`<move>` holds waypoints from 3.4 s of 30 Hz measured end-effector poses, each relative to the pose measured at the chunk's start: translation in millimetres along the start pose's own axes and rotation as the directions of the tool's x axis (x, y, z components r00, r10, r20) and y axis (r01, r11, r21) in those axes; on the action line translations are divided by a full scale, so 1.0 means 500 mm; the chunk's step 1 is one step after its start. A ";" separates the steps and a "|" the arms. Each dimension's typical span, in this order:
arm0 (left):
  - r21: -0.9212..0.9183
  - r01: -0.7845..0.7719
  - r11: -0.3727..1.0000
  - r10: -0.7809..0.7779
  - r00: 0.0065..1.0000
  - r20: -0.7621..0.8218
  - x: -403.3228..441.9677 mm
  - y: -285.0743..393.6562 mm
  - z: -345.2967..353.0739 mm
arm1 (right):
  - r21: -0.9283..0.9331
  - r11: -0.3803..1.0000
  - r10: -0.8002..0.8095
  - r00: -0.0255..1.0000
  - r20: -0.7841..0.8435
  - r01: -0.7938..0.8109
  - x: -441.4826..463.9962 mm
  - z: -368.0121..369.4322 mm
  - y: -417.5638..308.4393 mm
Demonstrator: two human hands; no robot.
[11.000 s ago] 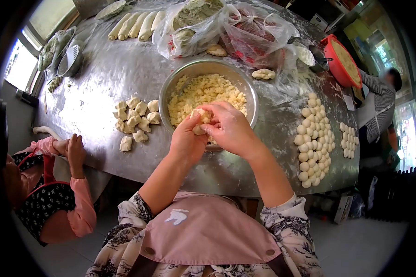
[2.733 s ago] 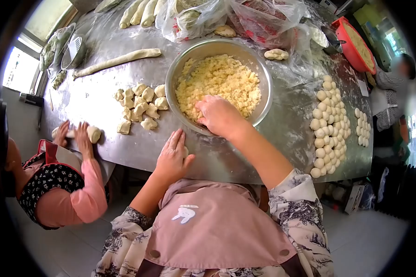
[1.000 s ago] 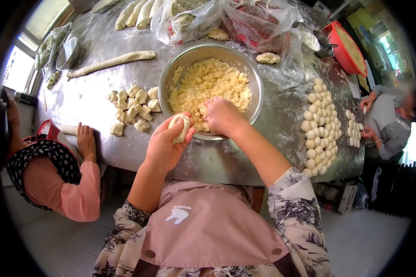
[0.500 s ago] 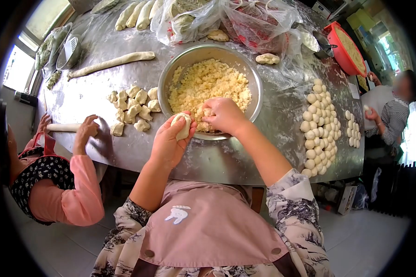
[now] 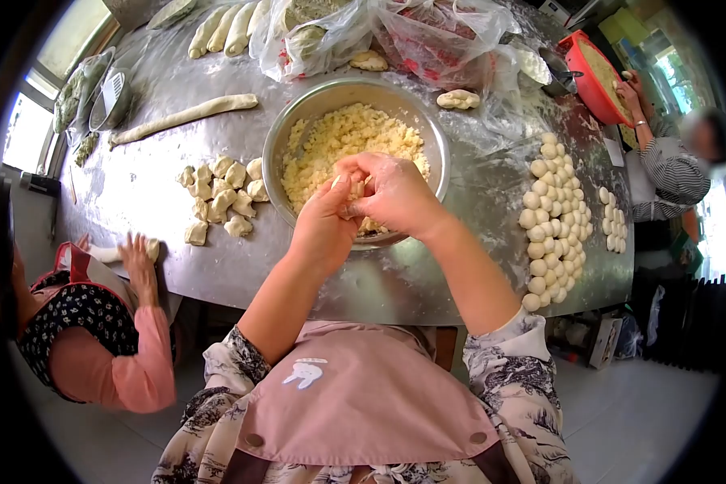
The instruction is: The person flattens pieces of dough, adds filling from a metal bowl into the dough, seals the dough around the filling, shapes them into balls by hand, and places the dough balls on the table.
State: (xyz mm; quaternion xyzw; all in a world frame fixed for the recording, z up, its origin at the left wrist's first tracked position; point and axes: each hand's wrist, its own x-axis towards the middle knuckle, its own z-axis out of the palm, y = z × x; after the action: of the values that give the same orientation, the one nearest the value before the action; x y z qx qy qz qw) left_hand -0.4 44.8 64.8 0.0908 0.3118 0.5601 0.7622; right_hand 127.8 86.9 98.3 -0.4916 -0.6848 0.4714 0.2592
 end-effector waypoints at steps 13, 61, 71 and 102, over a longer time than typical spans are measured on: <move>0.056 0.001 0.998 0.006 0.993 -0.119 0.012 -0.007 -0.004 | -0.140 0.990 -0.049 0.991 -0.128 0.031 -0.015 -0.001 -0.018; -0.082 0.079 0.993 -0.088 0.990 -0.113 -0.004 0.050 -0.045 | -0.680 0.731 0.074 0.997 -0.007 -0.059 0.034 0.017 0.108; -0.161 0.031 0.986 -0.040 0.998 -0.051 0.029 0.006 -0.047 | -0.008 1.000 -0.014 0.994 -0.111 0.013 -0.021 0.005 -0.013; -0.127 0.188 0.974 -0.174 0.978 0.114 -0.032 0.062 -0.002 | -0.450 0.804 -0.485 0.866 -0.121 0.388 -0.048 0.026 0.030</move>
State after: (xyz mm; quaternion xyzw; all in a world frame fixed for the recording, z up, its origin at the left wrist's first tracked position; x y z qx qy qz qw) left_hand -28.5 41.0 84.8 0.0378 0.2404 0.5028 0.8295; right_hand 132.8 61.0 82.0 -0.4140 -0.8286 0.1834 0.3294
